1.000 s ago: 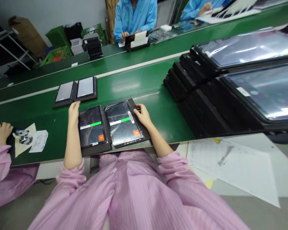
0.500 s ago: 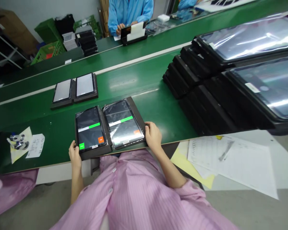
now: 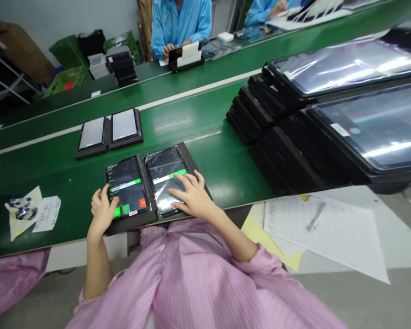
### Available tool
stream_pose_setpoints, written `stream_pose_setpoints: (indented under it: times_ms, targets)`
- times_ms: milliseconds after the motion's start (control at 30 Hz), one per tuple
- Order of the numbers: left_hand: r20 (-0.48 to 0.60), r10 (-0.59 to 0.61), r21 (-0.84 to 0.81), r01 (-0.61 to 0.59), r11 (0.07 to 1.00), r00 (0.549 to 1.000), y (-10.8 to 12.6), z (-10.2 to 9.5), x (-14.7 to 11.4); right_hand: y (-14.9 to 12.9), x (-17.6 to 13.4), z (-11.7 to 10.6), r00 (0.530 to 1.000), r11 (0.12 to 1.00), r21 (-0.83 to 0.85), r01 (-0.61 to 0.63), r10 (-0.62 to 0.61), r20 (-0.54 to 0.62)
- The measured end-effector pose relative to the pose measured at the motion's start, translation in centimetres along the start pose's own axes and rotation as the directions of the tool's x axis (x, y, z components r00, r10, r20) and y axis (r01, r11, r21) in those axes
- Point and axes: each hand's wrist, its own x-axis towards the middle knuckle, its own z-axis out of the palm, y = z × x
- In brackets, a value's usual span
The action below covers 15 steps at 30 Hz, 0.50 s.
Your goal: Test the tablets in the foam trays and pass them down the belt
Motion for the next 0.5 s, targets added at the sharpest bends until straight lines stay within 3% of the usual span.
stream_pose_setpoints:
  times_ms: [100, 167, 233, 333, 500]
  targets:
    - [0.134, 0.251, 0.152, -0.271, 0.951, 0.959, 5.0, -1.2, 4.4, 2.9, 3.4, -0.4, 0.995, 0.999, -0.014, -0.050, 0.049, -0.092]
    - [0.190, 0.320, 0.189, -0.354, 0.916, 0.928, 8.1, -1.0, 7.8, 5.4, 6.1, 0.1, 0.970, 0.988, 0.044, -0.148, 0.154, -0.187]
    - [0.204, 0.323, 0.231, -0.366, 0.901, 0.924, 10.7, -0.4, 10.9, 8.0, 8.5, 0.9, 0.929, 0.959, 0.150, -0.241, 0.273, -0.252]
    - [0.227, 0.280, 0.310, -0.342, 0.887, 0.933, 13.2, 0.5, 13.9, 11.1, 10.5, 2.2, 0.885, 0.895, 0.319, -0.312, 0.396, -0.245]
    - [0.204, 0.246, 0.424, -0.312, 0.850, 0.947, 14.8, 1.1, 14.7, 12.7, 9.8, 3.3, 0.841, 0.802, 0.458, -0.383, 0.508, -0.186]
